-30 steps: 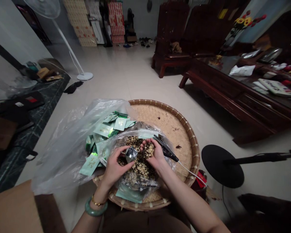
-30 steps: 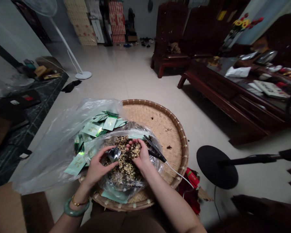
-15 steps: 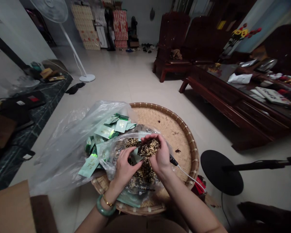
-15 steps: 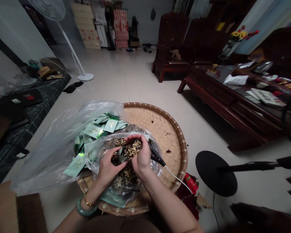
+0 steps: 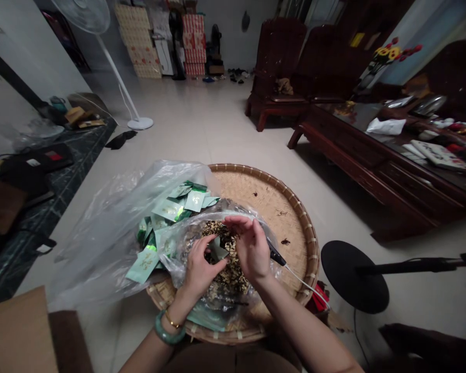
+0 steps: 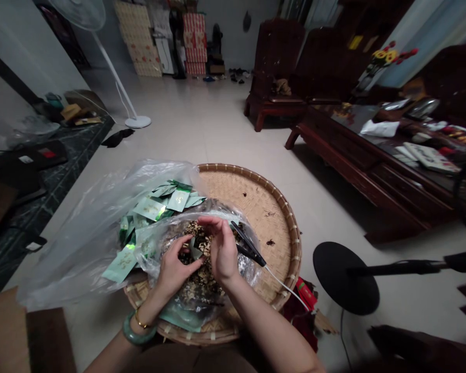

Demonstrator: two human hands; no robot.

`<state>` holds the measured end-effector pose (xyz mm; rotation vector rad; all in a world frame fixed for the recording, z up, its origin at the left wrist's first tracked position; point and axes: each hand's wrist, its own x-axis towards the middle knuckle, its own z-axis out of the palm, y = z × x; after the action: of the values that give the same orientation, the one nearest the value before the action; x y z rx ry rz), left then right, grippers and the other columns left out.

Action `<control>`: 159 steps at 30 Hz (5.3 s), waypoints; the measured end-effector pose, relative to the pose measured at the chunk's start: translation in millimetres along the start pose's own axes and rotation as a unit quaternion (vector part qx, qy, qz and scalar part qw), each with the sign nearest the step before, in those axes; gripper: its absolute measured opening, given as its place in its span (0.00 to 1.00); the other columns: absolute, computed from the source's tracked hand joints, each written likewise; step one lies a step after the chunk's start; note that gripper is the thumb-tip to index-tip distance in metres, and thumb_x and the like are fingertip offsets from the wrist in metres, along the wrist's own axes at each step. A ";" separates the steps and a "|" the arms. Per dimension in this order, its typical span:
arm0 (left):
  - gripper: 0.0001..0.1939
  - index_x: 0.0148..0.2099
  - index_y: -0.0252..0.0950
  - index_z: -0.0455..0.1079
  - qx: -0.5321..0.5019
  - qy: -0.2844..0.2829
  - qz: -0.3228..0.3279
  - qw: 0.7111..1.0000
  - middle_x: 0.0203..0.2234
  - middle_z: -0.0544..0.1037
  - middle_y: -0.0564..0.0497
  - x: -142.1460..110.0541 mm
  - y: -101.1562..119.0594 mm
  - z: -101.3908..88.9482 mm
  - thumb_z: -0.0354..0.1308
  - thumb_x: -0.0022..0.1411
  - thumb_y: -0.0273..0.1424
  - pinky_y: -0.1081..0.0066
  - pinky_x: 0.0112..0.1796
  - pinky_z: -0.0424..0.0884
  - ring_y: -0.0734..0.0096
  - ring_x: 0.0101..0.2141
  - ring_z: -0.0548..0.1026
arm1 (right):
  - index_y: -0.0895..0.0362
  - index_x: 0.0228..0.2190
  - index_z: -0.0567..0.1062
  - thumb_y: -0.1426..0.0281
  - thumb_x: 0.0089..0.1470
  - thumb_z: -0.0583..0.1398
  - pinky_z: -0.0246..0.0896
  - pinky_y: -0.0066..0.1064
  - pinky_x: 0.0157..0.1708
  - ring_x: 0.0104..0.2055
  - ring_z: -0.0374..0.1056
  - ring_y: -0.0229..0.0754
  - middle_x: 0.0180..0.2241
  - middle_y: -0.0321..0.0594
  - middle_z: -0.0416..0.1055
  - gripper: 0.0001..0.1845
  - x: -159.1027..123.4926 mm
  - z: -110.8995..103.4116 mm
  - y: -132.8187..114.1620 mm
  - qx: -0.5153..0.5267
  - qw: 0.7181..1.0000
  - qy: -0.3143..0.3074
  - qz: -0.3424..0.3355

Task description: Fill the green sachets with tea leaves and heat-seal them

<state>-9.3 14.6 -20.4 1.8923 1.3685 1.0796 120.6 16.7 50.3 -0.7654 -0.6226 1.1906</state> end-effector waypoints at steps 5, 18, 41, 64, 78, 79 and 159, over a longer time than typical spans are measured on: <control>0.25 0.50 0.38 0.66 -0.007 0.000 -0.002 1.000 0.43 0.75 0.47 0.4 -1.1 1.2 0.66 0.48 0.27 0.65 0.37 0.74 0.62 0.40 0.75 | 0.53 0.32 0.77 0.54 0.58 0.50 0.61 0.44 0.50 0.44 0.70 0.47 0.36 0.42 0.76 0.21 -1.7 -6.4 -1.9 0.002 1.000 0.001 0.020; 0.22 0.50 0.38 0.66 -0.010 -0.007 0.039 0.999 0.45 0.75 0.46 -0.1 1.4 -3.7 0.64 0.52 0.29 0.58 0.48 0.70 0.59 0.46 0.73 | 0.51 0.39 0.77 0.70 0.47 0.63 0.68 0.33 0.38 0.41 0.68 0.42 0.43 0.41 0.71 0.14 -5.1 -37.0 -9.8 -0.317 0.939 -0.135 0.024; 0.29 0.57 0.39 0.60 0.060 -0.022 0.089 0.994 0.48 0.73 0.45 -4.2 -4.9 -2.4 0.59 0.53 0.23 0.57 0.48 0.69 0.57 0.48 0.70 | 0.54 0.36 0.78 0.73 0.57 0.56 0.66 0.33 0.35 0.35 0.70 0.42 0.33 0.42 0.72 0.10 -11.9 -25.2 1.4 -0.499 0.828 -0.221 -0.132; 0.34 0.61 0.39 0.55 0.059 -0.059 0.056 0.995 0.43 0.73 0.44 0.5 -0.6 -2.1 0.62 0.54 0.30 0.55 0.48 0.67 0.57 0.45 0.71 | 0.55 0.29 0.73 0.70 0.55 0.59 0.58 0.29 0.25 0.27 0.63 0.38 0.27 0.37 0.68 0.04 -3.8 -37.1 -16.0 -0.466 0.869 -0.064 -0.152; 0.37 0.62 0.40 0.54 0.034 -0.070 0.034 0.996 0.49 0.73 0.45 -0.1 -4.4 0.1 0.58 0.50 0.22 0.55 0.52 0.66 0.57 0.51 0.70 | 0.54 0.30 0.77 0.74 0.54 0.58 0.66 0.33 0.32 0.30 0.70 0.41 0.28 0.39 0.74 0.07 -6.6 -35.2 -1.8 -0.508 0.830 -0.193 -0.124; 0.37 0.62 0.40 0.54 0.030 -0.069 0.031 0.997 0.49 0.73 0.45 0.3 -4.5 -0.4 0.59 0.51 0.22 0.55 0.52 0.66 0.57 0.52 0.70 | 0.54 0.30 0.77 0.73 0.54 0.59 0.66 0.32 0.32 0.30 0.70 0.41 0.28 0.39 0.74 0.07 -6.2 -35.3 -6.1 -0.496 0.840 -0.172 -0.137; 0.11 0.36 0.34 0.78 -0.176 -0.259 -0.076 0.947 0.27 0.81 0.50 6.4 -3.6 -16.4 0.55 0.59 0.32 0.68 0.36 0.73 0.65 0.29 0.76 | 0.55 0.20 0.73 0.58 0.60 0.55 0.59 0.40 0.52 0.49 0.65 0.46 0.26 0.39 0.71 0.21 9.1 -57.4 -24.2 -0.457 0.849 -0.257 -0.062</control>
<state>-24.1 21.6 -13.0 1.6184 0.9302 0.6304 181.4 10.0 35.3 -1.1709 -1.7362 0.9369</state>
